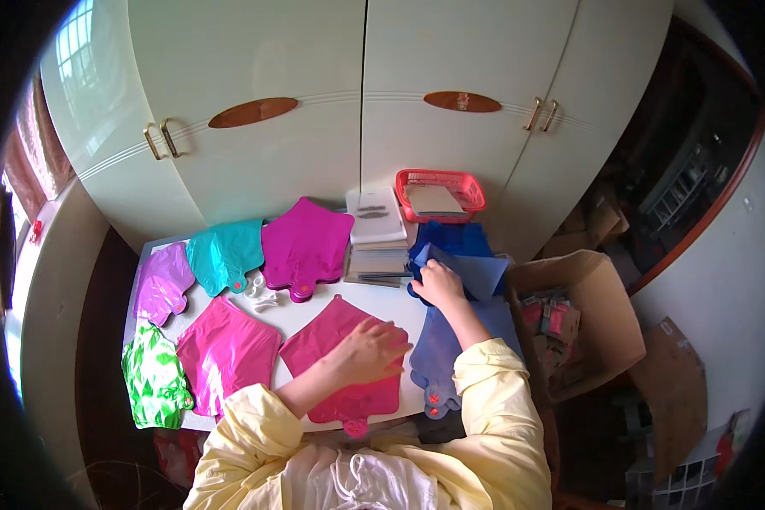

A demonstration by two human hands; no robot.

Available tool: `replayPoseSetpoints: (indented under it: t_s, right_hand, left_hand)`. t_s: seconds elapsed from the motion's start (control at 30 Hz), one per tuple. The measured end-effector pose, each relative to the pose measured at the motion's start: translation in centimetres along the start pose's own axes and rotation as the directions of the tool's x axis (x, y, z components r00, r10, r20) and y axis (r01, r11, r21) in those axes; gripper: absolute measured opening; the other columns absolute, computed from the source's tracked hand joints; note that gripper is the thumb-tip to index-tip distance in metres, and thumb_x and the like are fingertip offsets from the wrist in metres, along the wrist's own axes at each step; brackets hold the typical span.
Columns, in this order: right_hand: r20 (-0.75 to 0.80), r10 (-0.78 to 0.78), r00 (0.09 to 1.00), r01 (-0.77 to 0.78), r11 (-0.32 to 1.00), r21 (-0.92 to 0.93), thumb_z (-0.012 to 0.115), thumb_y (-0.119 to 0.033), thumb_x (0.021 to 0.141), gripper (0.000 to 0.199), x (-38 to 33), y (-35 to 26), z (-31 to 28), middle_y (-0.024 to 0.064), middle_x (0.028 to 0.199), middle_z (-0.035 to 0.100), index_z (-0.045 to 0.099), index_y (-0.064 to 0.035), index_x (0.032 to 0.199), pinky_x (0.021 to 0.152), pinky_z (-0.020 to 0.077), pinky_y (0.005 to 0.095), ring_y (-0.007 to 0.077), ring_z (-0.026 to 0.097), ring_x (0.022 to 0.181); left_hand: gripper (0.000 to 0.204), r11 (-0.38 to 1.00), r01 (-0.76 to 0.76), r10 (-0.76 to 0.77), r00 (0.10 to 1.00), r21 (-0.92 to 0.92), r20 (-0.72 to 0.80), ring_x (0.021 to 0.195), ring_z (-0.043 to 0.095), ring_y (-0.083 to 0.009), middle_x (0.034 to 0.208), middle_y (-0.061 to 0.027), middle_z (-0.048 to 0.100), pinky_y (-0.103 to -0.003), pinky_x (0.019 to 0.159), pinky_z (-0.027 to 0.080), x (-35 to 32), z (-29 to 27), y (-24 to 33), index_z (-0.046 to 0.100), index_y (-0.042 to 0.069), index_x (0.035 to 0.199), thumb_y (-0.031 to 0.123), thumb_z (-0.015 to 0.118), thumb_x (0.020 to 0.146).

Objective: Folding foil balloons and placing them into plastic packaging.

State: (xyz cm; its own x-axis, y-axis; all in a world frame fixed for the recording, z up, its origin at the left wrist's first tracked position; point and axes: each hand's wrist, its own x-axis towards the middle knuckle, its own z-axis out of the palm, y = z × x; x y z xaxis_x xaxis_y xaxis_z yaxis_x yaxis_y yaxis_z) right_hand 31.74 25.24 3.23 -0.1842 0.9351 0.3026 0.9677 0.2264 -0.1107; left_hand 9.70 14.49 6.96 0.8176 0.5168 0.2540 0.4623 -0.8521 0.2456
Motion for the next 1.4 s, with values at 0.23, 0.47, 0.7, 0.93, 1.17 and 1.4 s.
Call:
replayPoseSetpoints:
  t_s: [0.23, 0.47, 0.7, 0.93, 1.17, 1.4]
  right_hand:
    - [0.029, 0.208, 0.978, -0.209, 0.943, 0.259, 0.069, -0.026, 0.076, 0.020, 1.1, 1.7, 1.9, 0.0120, 0.076, 0.066, 0.071, -0.0063, 0.078, 0.069, 0.0510, 0.0401, 0.0293, 0.065, 0.074]
    - [0.130, 0.325, 0.937, -0.336, 0.734, 0.590, 0.075, -0.030, 0.073, 0.026, 1.2, 4.1, 2.1, 0.0107, 0.061, 0.062, 0.070, -0.0038, 0.072, 0.056, 0.0439, 0.0341, 0.0203, 0.059, 0.056]
    - [0.271, 0.439, 0.857, -0.387, 0.199, 0.900, 0.069, -0.018, 0.080, 0.015, 1.3, 6.6, 2.7, 0.0003, 0.068, 0.059, 0.065, -0.0031, 0.078, 0.058, 0.0416, 0.0272, 0.0101, 0.053, 0.061]
    - [0.394, 0.533, 0.748, -0.222, -0.358, 0.907, 0.069, -0.016, 0.080, 0.027, 0.9, 10.3, -0.1, 0.0092, 0.093, 0.065, 0.062, -0.0015, 0.102, 0.077, 0.0516, 0.0379, 0.0214, 0.063, 0.083]
    - [0.428, 0.575, 0.697, -0.084, -0.527, 0.845, 0.068, -0.018, 0.082, 0.035, 1.3, 14.6, -4.9, 0.0140, 0.104, 0.064, 0.057, 0.0009, 0.110, 0.086, 0.0514, 0.0427, 0.0280, 0.064, 0.095]
    - [-0.204, 0.836, 0.509, 0.099, 0.179, 0.979, 0.062, -0.013, 0.089, 0.019, -2.2, 17.6, -13.7, 0.0061, 0.099, 0.063, 0.060, -0.0029, 0.104, 0.079, 0.0488, 0.0316, 0.0158, 0.060, 0.091]
  left_hand:
    - [0.040, 0.992, 0.118, -0.125, 0.983, 0.053, 0.138, 0.121, 0.050, -0.0289, 0.123, -0.0119, 0.058, -0.045, 0.101, 0.039, 3.3, -0.5, -4.3, 0.061, 0.011, 0.114, 0.036, 0.063, 0.083]
    - [0.058, 0.990, 0.107, -0.108, 0.994, 0.094, -0.004, 0.127, 0.043, -0.0277, 0.132, -0.0140, 0.051, -0.041, 0.105, 0.034, 8.3, 3.2, -5.4, 0.050, 0.002, 0.127, 0.030, 0.067, 0.079]
    - [0.050, 0.985, 0.082, -0.063, 0.991, 0.155, -0.121, 0.122, 0.049, -0.0292, 0.124, -0.0164, 0.057, -0.043, 0.106, 0.033, 10.8, 7.6, -7.0, 0.053, 0.001, 0.124, 0.027, 0.060, 0.081]
    - [0.041, 0.964, -0.005, 0.021, 0.998, 0.266, -0.056, 0.106, 0.059, -0.0277, 0.099, -0.0134, 0.064, -0.048, 0.105, 0.034, 10.9, 7.6, -6.0, 0.059, 0.020, 0.123, 0.026, 0.057, 0.083]
    - [0.042, 0.938, 0.001, 0.046, 0.991, 0.346, -0.126, 0.106, 0.058, -0.0292, 0.098, -0.0143, 0.064, -0.048, 0.106, 0.032, 10.7, 9.9, -7.3, 0.057, 0.023, 0.126, 0.030, 0.057, 0.085]
    - [0.045, 0.958, 0.047, -0.086, 0.988, 0.282, 0.129, 0.127, 0.044, -0.0313, 0.124, -0.0188, 0.057, -0.048, 0.113, 0.018, 11.5, 7.6, -5.3, 0.048, 0.025, 0.136, 0.034, 0.046, 0.092]
